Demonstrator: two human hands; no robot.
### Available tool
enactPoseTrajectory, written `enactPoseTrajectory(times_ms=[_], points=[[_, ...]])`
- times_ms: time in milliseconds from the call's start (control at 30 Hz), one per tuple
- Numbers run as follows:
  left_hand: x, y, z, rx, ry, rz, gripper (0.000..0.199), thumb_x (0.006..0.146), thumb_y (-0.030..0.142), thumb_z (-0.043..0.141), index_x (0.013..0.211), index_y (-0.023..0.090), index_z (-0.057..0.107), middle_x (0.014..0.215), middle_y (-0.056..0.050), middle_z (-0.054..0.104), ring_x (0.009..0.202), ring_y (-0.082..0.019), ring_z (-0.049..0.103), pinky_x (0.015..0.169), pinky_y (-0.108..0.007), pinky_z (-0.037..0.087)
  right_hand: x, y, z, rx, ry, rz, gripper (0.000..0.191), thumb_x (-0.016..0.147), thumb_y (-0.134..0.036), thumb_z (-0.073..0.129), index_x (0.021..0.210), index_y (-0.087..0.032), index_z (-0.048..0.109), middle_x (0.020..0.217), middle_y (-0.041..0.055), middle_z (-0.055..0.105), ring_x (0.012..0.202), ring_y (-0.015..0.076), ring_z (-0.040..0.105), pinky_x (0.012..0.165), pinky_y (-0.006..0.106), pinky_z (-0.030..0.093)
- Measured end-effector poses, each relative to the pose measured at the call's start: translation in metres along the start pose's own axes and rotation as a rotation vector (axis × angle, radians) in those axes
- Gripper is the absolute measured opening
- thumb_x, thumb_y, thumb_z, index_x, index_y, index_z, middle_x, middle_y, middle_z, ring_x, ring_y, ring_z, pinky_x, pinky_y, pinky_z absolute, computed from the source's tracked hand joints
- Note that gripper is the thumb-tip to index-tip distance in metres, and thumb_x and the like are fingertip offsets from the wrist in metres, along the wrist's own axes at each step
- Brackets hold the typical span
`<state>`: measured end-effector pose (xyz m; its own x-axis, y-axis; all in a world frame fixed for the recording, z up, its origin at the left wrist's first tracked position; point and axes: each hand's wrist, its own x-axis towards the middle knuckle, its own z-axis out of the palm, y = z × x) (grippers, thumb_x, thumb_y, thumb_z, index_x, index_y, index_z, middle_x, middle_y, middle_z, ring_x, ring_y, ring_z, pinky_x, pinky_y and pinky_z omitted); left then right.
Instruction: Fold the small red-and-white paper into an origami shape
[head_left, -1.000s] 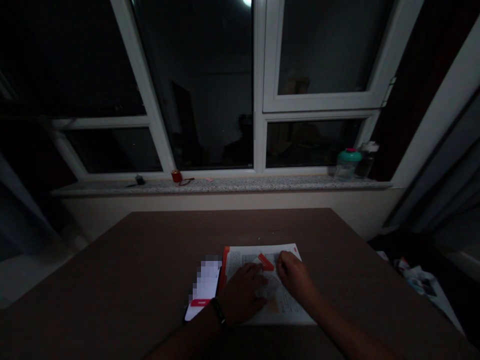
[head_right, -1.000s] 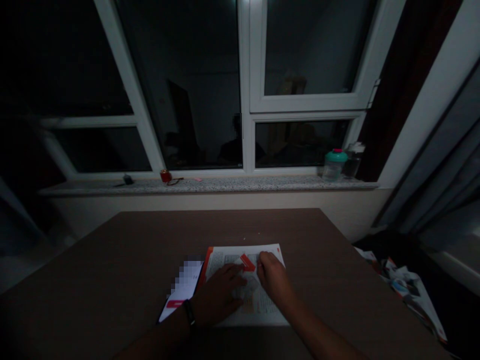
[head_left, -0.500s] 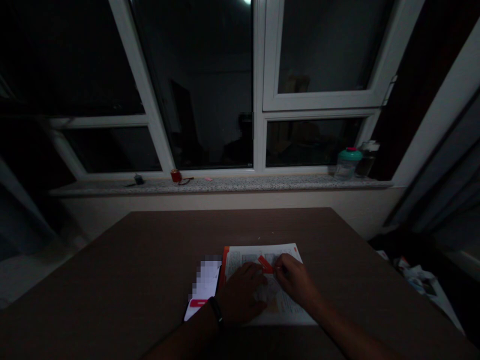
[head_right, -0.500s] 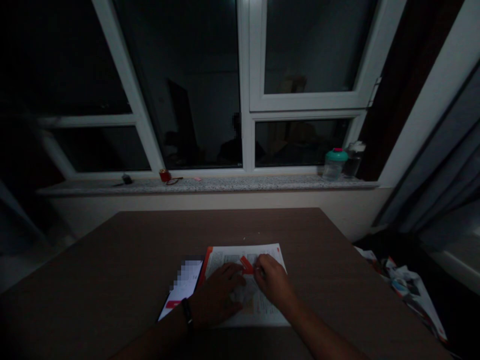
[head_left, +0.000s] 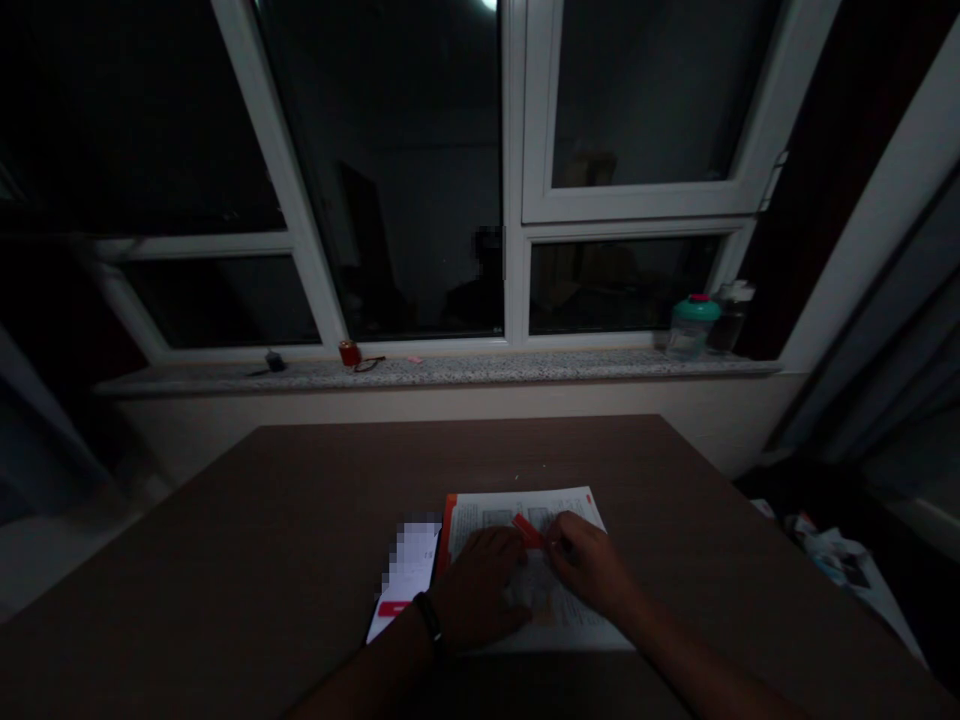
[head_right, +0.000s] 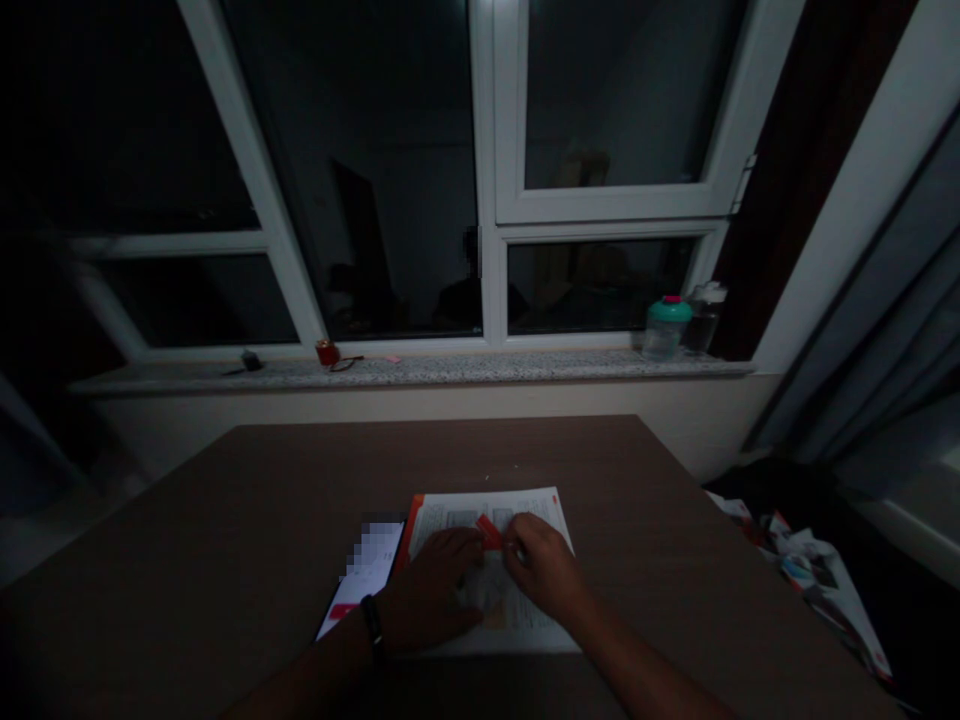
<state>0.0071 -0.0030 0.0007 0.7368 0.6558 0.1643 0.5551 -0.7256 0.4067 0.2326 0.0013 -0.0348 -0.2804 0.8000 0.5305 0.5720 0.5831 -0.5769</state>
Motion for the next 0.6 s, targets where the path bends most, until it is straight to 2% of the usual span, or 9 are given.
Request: enactPoseTrajectory(times_ms=[200,433,600], points=[[0.0,0.001,-0.001,0.012,-0.015,-0.002,0.05,0.076,0.037,0.073,0.118,0.023,0.05,0.136,-0.01,0.048,0.126,-0.031,0.043,0.106,-0.045,0.034,-0.001,-0.005,0.0,-0.003,-0.16,-0.131,0.016,0.082,-0.008,0.049,0.074,-0.021,0.049,0.076,0.0007,0.055,0.072,0.016,0.053,0.065,0.025,0.041],[0.0,0.005,-0.006,0.024,-0.035,-0.006,0.047,0.075,0.034,0.075,0.115,0.024,0.052,0.137,-0.01,0.047,0.128,-0.031,0.042,0.106,-0.046,0.034,0.006,0.004,0.006,-0.094,-0.029,-0.016,0.018,0.083,-0.007,0.045,0.072,-0.021,0.046,0.073,0.0006,0.054,0.07,0.0164,0.051,0.064,0.026,0.038],[0.001,0.008,-0.009,0.024,-0.037,-0.012,0.045,0.076,0.034,0.074,0.115,0.024,0.053,0.136,-0.009,0.048,0.127,-0.03,0.043,0.106,-0.045,0.034,0.005,0.005,0.006,-0.091,-0.016,-0.003,0.017,0.084,-0.008,0.046,0.074,-0.021,0.048,0.074,0.0004,0.054,0.07,0.0163,0.052,0.064,0.026,0.039]])
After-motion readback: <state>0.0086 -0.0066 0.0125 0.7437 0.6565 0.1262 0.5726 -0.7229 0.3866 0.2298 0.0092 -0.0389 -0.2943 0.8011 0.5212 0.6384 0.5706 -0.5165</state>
